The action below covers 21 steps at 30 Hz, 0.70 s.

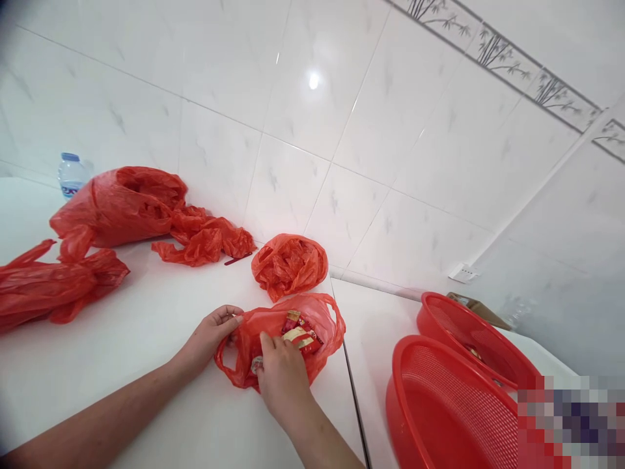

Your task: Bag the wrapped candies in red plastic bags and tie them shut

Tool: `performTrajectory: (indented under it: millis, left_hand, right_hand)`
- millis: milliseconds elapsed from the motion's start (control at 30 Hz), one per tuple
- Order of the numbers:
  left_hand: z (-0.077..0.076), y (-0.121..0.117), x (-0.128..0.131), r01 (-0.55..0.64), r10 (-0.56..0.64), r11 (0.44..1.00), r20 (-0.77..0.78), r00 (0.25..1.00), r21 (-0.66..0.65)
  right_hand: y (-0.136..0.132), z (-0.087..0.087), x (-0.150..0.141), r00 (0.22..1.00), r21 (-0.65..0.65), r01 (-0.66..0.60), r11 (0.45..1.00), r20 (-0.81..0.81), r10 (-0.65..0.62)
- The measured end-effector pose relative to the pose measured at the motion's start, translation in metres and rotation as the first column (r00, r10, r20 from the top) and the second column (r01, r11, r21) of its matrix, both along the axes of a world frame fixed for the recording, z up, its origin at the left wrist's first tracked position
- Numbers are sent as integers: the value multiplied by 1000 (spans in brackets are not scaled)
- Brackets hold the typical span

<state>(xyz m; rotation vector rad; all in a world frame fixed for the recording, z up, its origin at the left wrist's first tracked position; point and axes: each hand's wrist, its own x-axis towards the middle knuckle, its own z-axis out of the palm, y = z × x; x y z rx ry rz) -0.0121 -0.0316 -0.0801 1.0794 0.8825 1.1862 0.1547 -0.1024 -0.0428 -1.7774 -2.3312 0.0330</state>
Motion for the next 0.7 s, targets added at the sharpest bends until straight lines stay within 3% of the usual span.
performTrajectory:
  millis: [267,467,567,700]
  left_hand:
    - [0,0,0,28,-29,1000,47,998,12]
    - [-4,4,0,-16,16,1000,32,999,12]
    - [-4,4,-1,-22,22,1000,23,1000,3]
    - [-4,4,-1,-17,18,1000,12,1000,-10]
  right_hand:
    - [1,-12,0,988,-113,93,989,-116,-106]
    - [1,-18,-2,948,-68,159,985,-268,-171]
    - [-2,-13,2,914,-48,181,982,-362,-186]
    - [4,6,13,808,-56,268,962,-530,-256]
